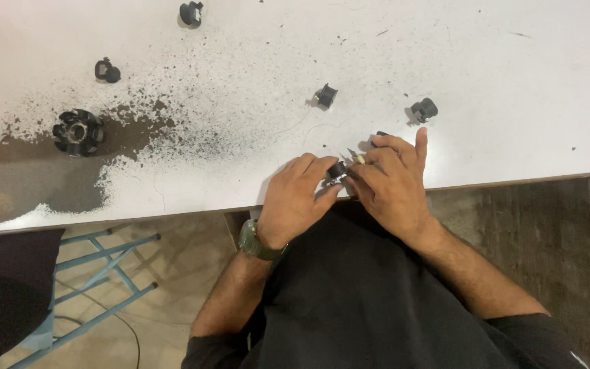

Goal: The person sits at a white workbench assembling omni wheels, fitting black roller components onto wheel hubs one at a time and using a small hex key to tighten them, placing finished wheels in a growing pile on the table.

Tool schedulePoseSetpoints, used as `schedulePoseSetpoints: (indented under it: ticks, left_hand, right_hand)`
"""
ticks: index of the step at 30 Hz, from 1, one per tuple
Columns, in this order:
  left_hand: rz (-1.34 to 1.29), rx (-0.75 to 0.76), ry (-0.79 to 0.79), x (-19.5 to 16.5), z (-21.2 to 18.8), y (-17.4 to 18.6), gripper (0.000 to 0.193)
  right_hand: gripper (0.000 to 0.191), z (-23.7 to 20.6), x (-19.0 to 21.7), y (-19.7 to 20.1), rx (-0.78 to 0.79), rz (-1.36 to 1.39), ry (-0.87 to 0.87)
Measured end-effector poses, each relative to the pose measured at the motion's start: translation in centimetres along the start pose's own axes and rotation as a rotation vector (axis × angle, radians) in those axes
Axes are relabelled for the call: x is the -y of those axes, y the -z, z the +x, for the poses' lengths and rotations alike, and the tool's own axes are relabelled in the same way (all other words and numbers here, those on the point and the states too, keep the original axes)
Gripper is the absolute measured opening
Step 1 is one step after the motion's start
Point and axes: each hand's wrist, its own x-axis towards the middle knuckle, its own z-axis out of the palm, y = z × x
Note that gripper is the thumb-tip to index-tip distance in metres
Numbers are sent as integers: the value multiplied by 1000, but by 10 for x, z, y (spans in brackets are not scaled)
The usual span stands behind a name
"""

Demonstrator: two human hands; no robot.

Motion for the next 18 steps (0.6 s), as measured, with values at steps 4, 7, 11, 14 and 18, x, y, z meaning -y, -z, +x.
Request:
schedulePoseSetpoints:
  ticks: [4,7,11,14,18]
  left_hand:
    - [5,-54,-2,2,-3,-3,36]
    - [-4,-57,-38,5,-6,-4,40]
    - [-2,-22,-67,8,-9,-4,42]
    - [11,-24,-90,6,-11,0,44]
    - [4,-27,-98,2,-12,5,46]
  right_hand:
    - [18,-6,-2,9,-73,152,83]
    - [23,-10,-3,28,-56,314,44]
    - [47,-3,-7,38,12,119,12]
    - [59,2,-1,28,80,-20,68]
    - [47,8,4,7,100,-15,96]
